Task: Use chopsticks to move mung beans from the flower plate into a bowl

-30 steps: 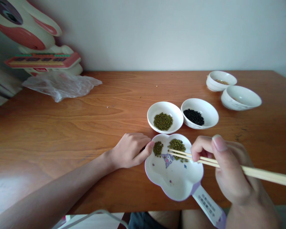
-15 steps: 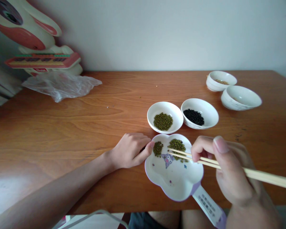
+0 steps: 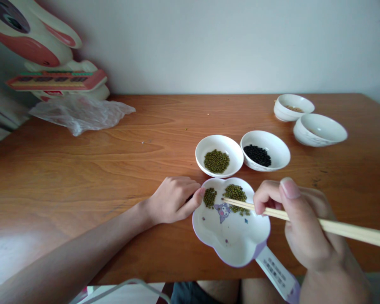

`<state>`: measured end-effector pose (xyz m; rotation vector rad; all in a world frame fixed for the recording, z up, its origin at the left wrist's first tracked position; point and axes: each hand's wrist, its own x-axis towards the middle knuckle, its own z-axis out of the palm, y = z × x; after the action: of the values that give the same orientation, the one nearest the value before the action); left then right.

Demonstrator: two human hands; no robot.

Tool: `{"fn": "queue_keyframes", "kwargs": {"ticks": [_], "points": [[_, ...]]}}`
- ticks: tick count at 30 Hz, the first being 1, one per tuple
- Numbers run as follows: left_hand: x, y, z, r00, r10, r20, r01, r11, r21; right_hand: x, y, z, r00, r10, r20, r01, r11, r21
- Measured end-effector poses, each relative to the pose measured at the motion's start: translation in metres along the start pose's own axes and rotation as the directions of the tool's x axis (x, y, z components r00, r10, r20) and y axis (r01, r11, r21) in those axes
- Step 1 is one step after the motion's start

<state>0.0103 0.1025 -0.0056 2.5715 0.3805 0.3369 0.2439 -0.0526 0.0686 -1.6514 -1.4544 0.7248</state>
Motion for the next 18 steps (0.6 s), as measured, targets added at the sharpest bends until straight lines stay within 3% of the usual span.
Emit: {"fn": "queue_keyframes", "kwargs": {"ticks": [10,18], "points": [[0.0,-0.001,0.001,1.0,0.003,0.004,-0.003,1.0,-0.007,-0.005,0.017,0.0,1.0,-0.001,0.027,-0.001,0.998,0.065],[0.0,0.0,0.0,1.0,0.003,-0.002,-0.003,1.0,-0.001,-0.002,0.009,0.001,1.0,-0.005,0.011,0.005,1.0,0.028]]}}
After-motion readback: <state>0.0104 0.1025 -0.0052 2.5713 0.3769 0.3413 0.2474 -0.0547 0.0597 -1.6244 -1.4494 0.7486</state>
